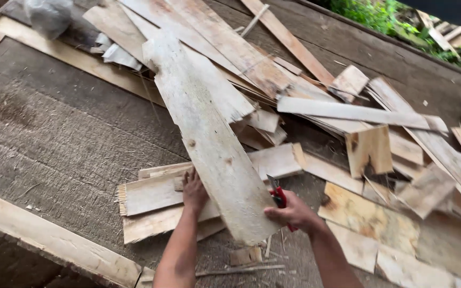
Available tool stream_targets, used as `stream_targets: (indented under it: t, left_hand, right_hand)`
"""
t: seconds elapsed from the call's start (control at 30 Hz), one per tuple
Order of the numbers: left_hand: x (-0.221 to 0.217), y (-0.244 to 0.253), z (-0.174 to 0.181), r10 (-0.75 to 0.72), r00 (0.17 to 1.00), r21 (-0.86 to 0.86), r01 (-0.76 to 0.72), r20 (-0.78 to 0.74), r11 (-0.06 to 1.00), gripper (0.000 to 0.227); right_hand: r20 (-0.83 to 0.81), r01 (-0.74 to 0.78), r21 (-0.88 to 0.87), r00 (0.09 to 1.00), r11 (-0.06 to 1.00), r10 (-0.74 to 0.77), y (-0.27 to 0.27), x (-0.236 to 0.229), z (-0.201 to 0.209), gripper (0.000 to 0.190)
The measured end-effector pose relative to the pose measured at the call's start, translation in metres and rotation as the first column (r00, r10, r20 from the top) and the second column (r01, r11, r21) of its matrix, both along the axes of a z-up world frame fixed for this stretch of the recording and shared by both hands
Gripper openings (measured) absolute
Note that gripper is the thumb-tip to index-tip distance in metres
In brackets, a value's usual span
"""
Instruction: The person is selecting thin wood slats from a pile and arranging them side-by-side on a flat surface, using a utility knife to mark or trim them for a better fit.
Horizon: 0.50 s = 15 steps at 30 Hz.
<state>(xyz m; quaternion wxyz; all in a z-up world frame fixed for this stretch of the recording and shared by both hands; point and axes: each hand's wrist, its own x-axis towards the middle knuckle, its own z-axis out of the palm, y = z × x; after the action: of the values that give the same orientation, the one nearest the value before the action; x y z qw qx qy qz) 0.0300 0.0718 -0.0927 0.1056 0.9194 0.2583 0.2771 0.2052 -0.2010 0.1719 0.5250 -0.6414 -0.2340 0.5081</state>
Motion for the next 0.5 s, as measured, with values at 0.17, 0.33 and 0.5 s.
stream_targets:
  t: [0.17, 0.33, 0.5]
  left_hand:
    - [0.011, 0.025, -0.004, -0.134, 0.817, -0.325, -0.067, -0.56, 0.943, 0.091]
    - [-0.01, 0.039, 0.032, -0.024, 0.995, -0.105, 0.014, -0.098, 0.994, 0.041]
    - [-0.016, 0.023, 0.099, 0.25, 0.968, -0.59, -0.22, -0.031, 0.777, 0.025]
  right_hand:
    - [0.059, 0.008, -0.077, 0.998, 0.997, -0.004, -0.098, -0.001, 0.019, 0.019]
    - [0.151, 0.175, -0.071, 0.975, 0.982, -0.163, -0.186, -0.004, 0.015, 0.02]
    - [0.156, 0.29, -0.063, 0.948, 0.955, -0.278, -0.236, -0.04, 0.001, 0.02]
